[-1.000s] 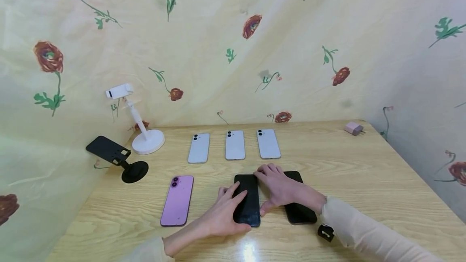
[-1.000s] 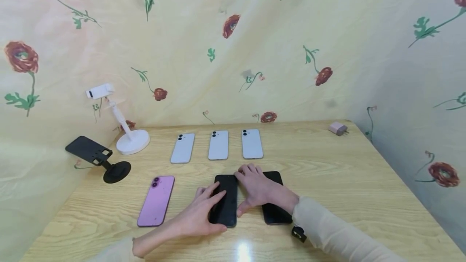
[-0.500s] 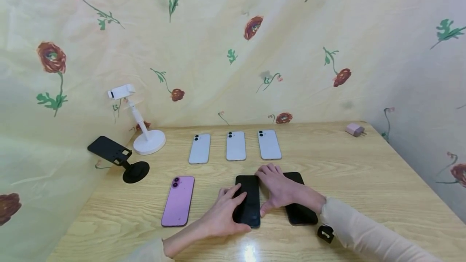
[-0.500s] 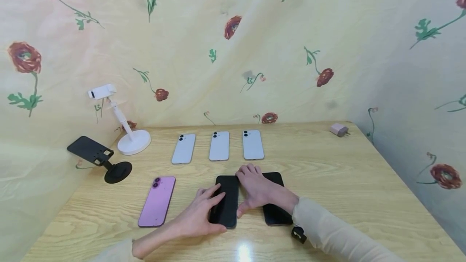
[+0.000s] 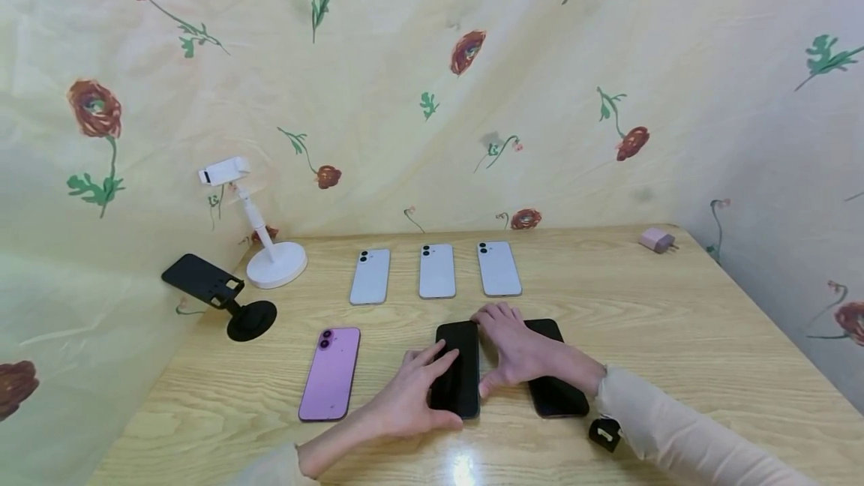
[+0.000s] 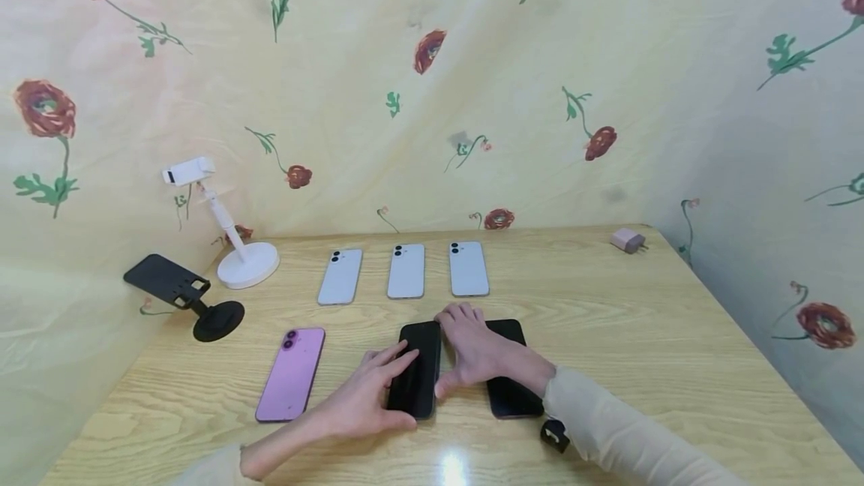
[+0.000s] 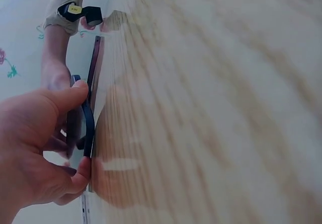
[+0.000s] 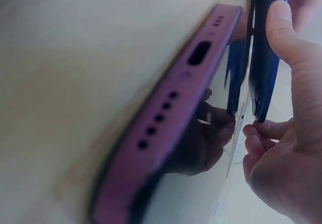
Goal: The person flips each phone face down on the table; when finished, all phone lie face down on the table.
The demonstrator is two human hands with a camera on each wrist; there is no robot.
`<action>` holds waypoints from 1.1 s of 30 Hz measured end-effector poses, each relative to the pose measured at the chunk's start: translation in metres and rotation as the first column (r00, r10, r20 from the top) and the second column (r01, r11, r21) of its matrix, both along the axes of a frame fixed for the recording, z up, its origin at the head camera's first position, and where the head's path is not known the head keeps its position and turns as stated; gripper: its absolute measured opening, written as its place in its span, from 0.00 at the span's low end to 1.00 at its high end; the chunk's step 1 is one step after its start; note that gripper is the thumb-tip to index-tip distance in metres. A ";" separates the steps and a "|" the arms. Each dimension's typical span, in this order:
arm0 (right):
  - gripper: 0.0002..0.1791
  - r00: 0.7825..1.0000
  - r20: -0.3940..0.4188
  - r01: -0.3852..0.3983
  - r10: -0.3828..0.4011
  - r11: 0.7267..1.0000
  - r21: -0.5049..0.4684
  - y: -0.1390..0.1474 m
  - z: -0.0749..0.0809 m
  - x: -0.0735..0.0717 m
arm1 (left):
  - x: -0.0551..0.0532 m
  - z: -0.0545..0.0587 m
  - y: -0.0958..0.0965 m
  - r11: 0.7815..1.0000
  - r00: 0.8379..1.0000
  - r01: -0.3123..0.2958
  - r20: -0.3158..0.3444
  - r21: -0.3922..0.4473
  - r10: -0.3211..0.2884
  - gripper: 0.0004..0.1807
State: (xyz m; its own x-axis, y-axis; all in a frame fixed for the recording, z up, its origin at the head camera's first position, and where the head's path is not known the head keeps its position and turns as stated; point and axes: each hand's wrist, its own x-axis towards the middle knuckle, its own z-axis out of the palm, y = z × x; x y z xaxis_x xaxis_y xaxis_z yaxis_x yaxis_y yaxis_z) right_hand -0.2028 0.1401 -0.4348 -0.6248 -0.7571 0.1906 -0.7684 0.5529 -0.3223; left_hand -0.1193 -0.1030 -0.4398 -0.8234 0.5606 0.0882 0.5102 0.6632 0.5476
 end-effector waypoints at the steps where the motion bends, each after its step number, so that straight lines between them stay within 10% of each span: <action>1: 0.64 1.000 0.002 0.001 -0.001 1.000 -0.005 0.000 0.000 0.000 | 0.000 0.001 0.000 1.000 1.000 0.002 0.003 0.003 -0.002 0.50; 33: 0.63 0.987 0.155 -0.024 0.044 0.992 -0.127 -0.013 0.016 0.004 | -0.003 0.011 -0.011 0.995 0.993 0.100 0.065 0.027 -0.101 0.53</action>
State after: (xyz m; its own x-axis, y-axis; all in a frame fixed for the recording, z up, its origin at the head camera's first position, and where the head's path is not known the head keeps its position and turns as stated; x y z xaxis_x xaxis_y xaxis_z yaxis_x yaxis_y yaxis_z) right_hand -0.1985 0.1274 -0.4183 -0.6287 -0.7551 0.1860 -0.7203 0.4752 -0.5053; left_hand -0.1228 -0.1140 -0.4287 -0.7673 0.6393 0.0496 0.5360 0.5970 0.5968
